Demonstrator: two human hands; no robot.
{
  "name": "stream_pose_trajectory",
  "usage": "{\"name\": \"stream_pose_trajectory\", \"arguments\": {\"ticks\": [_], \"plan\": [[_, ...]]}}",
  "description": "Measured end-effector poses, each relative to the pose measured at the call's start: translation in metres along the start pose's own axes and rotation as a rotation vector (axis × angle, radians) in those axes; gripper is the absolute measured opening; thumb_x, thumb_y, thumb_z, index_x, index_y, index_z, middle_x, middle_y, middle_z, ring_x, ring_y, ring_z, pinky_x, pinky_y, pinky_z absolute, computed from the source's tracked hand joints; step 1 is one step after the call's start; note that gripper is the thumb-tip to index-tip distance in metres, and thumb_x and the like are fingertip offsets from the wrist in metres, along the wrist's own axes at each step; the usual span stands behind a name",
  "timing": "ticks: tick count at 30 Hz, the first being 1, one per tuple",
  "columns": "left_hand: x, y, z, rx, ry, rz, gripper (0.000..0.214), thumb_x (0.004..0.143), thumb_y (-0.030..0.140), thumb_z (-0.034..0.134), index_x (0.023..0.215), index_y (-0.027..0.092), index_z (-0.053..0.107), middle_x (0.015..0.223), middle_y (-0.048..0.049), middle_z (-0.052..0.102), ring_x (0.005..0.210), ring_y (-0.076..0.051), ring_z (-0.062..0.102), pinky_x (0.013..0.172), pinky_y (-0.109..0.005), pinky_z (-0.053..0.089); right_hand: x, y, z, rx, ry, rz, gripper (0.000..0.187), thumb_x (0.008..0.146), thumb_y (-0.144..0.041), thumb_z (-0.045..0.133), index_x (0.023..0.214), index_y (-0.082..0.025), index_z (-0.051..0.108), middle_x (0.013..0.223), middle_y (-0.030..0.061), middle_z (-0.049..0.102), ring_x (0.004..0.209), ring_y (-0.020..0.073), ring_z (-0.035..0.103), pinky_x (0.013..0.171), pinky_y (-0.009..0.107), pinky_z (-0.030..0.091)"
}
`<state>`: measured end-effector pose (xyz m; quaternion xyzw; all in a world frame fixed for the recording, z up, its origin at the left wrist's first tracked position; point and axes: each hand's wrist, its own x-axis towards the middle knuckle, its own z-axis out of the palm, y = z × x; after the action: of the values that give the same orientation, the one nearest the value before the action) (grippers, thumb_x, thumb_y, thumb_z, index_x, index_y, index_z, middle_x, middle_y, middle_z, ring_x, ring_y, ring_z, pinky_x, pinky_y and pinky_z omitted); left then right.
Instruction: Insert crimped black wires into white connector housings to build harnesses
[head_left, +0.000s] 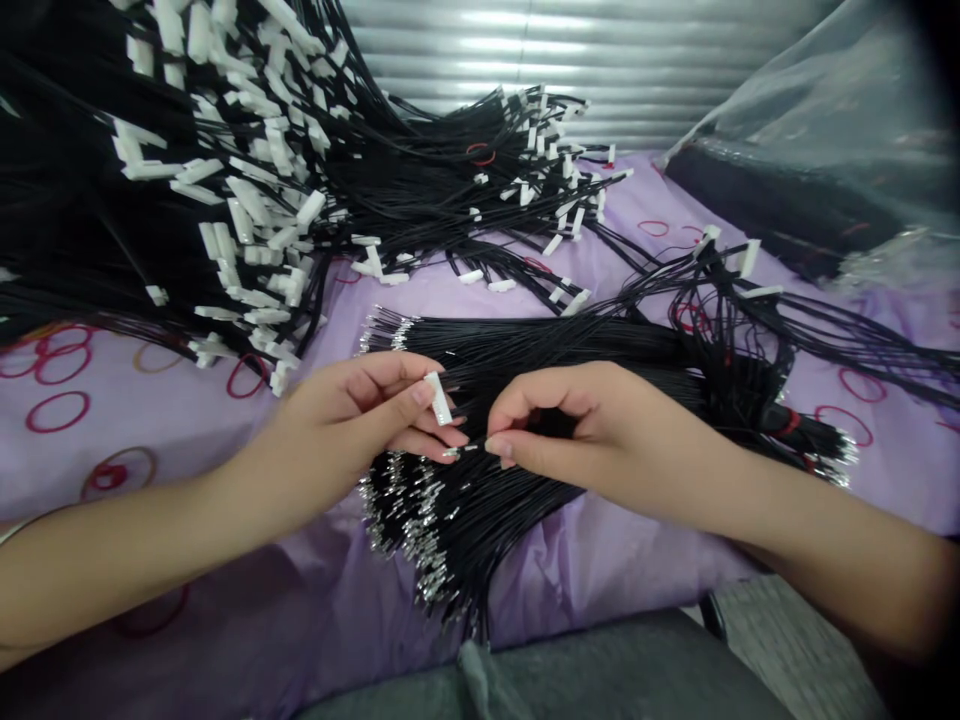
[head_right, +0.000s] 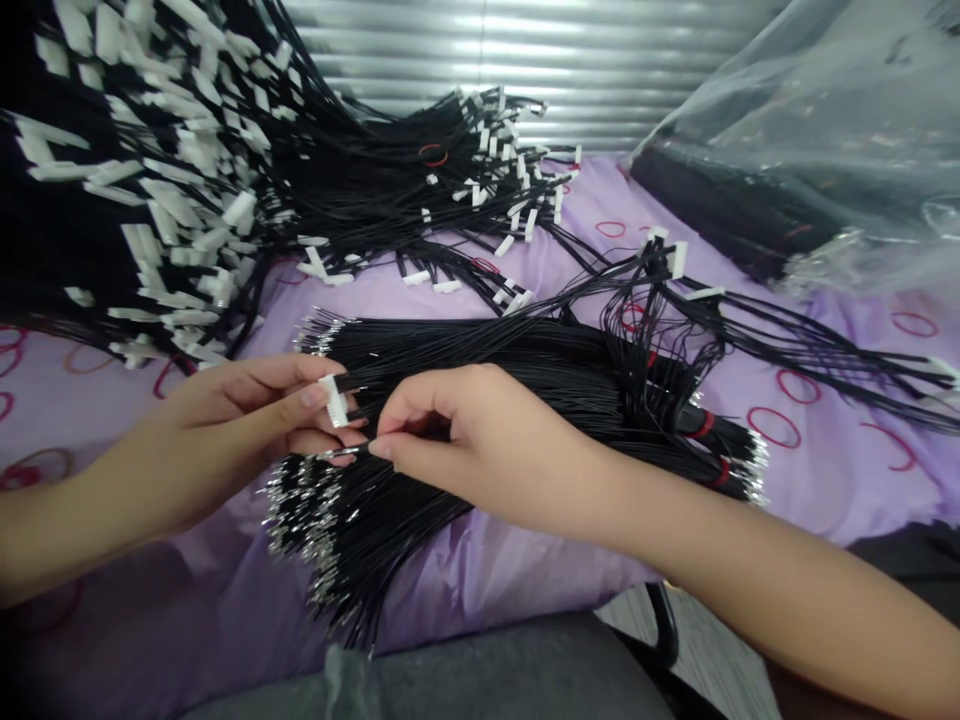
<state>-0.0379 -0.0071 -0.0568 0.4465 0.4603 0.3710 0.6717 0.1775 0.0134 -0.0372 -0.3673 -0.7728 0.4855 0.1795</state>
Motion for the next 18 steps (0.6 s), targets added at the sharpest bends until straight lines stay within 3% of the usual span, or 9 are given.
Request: {"name": "stream_pose_trajectory", "arguments": {"ticks": [7, 18], "plan": [[-0.0012, -0.0025, 0.0060, -0.037, -0.027, 0.027, 0.005, 0.089, 0.011, 0.070, 0.089, 0.015, 0.073, 0.078, 0.0004, 0.077, 0.073, -0.011, 0.075, 0.067, -0.011, 0.062, 0.0036, -0.0017, 0.0033, 0.127, 0.175, 0.080, 0.013, 0.074, -0.004, 0.066, 0.064, -0.013, 0.064, 0.055, -0.0075, 0.056, 0.050, 0.0011, 0.045, 0.045, 0.013, 0.031], [0.0011, -0.0009, 0.0008, -0.047, -0.058, -0.090, 0.007, 0.089, 0.012, 0.070, 0.089, 0.014, 0.077, 0.082, -0.0030, 0.080, 0.072, -0.015, 0.077, 0.069, -0.018, 0.066, 0.0066, 0.0025, 0.0027, 0.071, 0.178, 0.119, 0.010, 0.073, -0.007, 0.064, 0.064, -0.013, 0.064, 0.056, -0.0066, 0.057, 0.050, 0.0016, 0.044, 0.043, 0.015, 0.030]]}}
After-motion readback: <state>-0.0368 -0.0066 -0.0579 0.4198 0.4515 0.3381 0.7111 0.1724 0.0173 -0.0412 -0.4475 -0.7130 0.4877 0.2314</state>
